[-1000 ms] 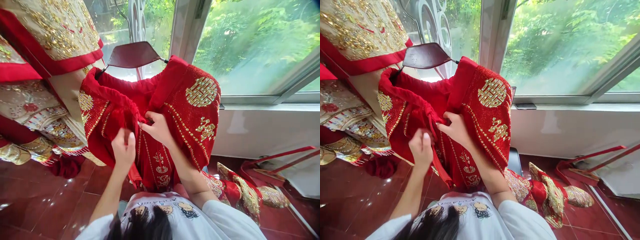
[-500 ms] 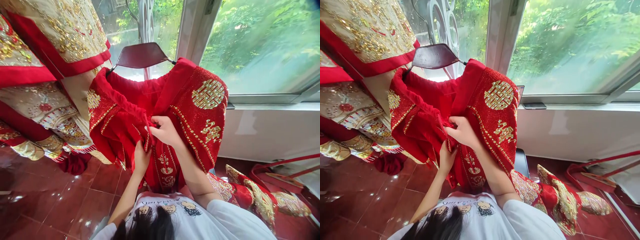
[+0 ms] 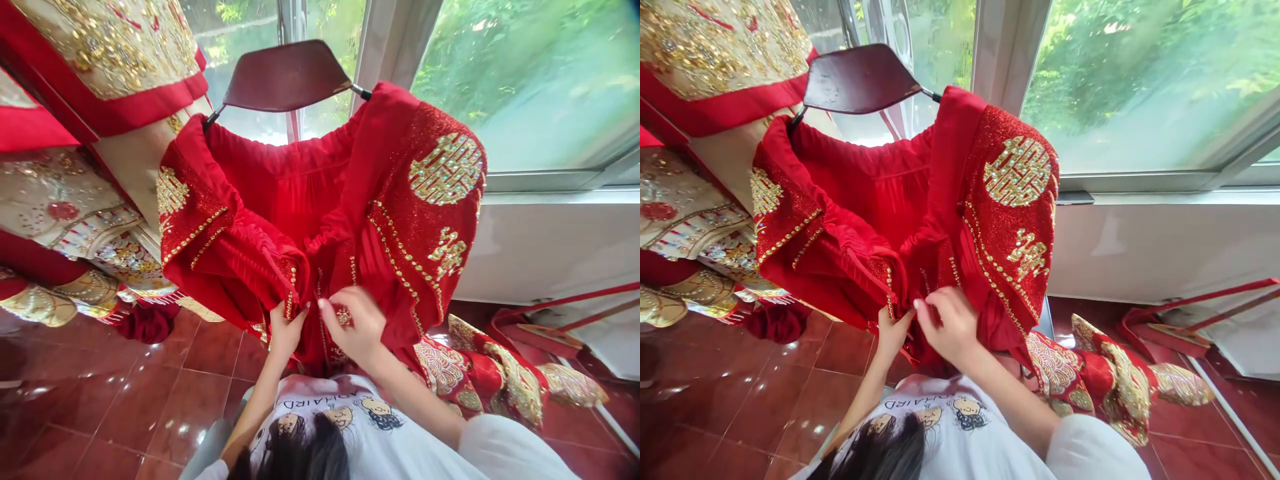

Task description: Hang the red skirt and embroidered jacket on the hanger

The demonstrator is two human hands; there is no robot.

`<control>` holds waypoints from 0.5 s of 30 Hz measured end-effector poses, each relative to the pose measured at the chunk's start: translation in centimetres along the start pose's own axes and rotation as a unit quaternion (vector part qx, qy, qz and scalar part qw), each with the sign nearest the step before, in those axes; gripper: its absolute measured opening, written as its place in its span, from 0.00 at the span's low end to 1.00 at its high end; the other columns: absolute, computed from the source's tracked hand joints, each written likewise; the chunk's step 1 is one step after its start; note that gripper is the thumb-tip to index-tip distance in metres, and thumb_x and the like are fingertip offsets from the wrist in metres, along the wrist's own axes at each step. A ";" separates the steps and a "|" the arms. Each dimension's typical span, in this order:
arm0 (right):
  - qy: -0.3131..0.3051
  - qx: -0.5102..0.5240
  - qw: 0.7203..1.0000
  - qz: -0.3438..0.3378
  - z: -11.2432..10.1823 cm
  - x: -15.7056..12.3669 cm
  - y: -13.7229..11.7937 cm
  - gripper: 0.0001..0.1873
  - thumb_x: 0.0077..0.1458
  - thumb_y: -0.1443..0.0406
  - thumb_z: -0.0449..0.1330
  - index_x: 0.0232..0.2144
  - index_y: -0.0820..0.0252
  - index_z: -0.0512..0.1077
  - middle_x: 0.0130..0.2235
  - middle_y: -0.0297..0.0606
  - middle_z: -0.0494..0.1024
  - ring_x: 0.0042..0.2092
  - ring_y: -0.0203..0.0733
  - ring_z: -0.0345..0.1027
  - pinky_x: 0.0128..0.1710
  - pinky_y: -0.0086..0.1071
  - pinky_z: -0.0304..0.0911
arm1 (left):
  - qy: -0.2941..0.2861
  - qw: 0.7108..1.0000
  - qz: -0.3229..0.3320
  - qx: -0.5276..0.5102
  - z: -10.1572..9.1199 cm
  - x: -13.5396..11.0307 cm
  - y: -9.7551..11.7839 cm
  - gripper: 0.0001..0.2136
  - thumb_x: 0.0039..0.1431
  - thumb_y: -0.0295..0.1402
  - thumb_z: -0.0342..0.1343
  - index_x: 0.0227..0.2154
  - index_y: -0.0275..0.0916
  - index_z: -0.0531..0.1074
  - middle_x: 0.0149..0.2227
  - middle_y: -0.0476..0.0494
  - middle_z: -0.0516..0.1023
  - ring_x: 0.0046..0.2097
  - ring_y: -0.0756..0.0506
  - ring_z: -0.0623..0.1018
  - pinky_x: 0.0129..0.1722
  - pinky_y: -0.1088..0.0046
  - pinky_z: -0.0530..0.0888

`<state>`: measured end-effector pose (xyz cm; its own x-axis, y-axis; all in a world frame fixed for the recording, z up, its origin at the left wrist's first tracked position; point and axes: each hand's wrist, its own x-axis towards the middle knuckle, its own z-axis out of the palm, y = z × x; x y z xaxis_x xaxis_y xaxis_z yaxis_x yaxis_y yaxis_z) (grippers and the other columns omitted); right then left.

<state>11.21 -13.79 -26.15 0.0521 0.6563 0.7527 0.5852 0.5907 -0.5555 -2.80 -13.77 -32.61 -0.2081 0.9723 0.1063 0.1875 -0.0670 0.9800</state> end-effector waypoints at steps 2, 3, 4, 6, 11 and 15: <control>-0.115 -0.033 0.992 0.047 0.6 -2.0 -0.3 0.07 0.57 0.64 0.58 0.28 0.59 0.70 0.27 0.37 0.75 0.30 0.39 0.68 0.31 0.31 0.61 | 0.001 1.000 -0.005 -0.008 0.1 0.0 -0.1 0.07 0.46 0.34 0.56 0.20 0.37 0.67 0.20 0.53 0.67 0.23 0.52 0.63 0.25 0.76 0.64; -0.166 -0.046 0.982 0.077 1.0 -2.5 -0.3 0.07 0.58 0.63 0.57 0.29 0.59 0.71 0.28 0.37 0.76 0.31 0.40 0.70 0.31 0.31 0.61 | 0.002 1.000 -0.006 -0.009 0.1 0.0 -0.2 0.06 0.45 0.33 0.56 0.19 0.37 0.67 0.19 0.53 0.66 0.23 0.52 0.63 0.25 0.76 0.64; -0.199 -0.054 0.973 0.103 1.5 -2.7 -0.1 0.08 0.58 0.62 0.57 0.29 0.59 0.71 0.29 0.38 0.77 0.32 0.41 0.71 0.32 0.31 0.61 | 0.003 1.000 -0.005 -0.008 0.0 0.1 -0.2 0.05 0.44 0.32 0.55 0.19 0.37 0.66 0.19 0.53 0.66 0.23 0.52 0.63 0.25 0.77 0.64; -0.236 -0.051 0.961 0.135 2.2 -2.6 0.2 0.09 0.60 0.64 0.55 0.30 0.59 0.72 0.31 0.40 0.79 0.34 0.42 0.72 0.33 0.32 0.61 | 0.005 1.000 -0.003 -0.005 -0.1 0.2 -0.1 0.06 0.44 0.32 0.55 0.18 0.37 0.66 0.19 0.53 0.65 0.23 0.52 0.62 0.25 0.77 0.63; -0.296 -0.043 0.936 0.184 2.5 -1.7 0.1 0.07 0.58 0.68 0.54 0.30 0.60 0.72 0.35 0.43 0.80 0.35 0.43 0.73 0.34 0.32 0.60 | 0.016 1.000 0.004 0.007 -0.1 0.1 0.2 0.06 0.43 0.31 0.54 0.16 0.38 0.64 0.19 0.53 0.65 0.23 0.52 0.63 0.25 0.76 0.64; -0.302 0.066 0.914 0.261 2.3 -1.7 0.0 0.06 0.55 0.67 0.55 0.27 0.61 0.71 0.30 0.39 0.78 0.31 0.40 0.69 0.32 0.31 0.58 | 0.023 1.000 0.008 0.016 -0.1 -0.2 -0.2 0.06 0.43 0.31 0.53 0.17 0.38 0.64 0.19 0.53 0.65 0.23 0.52 0.63 0.25 0.76 0.63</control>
<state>9.22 -13.79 -28.26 -0.1827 0.9812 0.0622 0.5038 0.1478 -0.8511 -2.84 -14.00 -32.82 -0.2480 0.9601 0.1294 0.2211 -0.0739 0.9724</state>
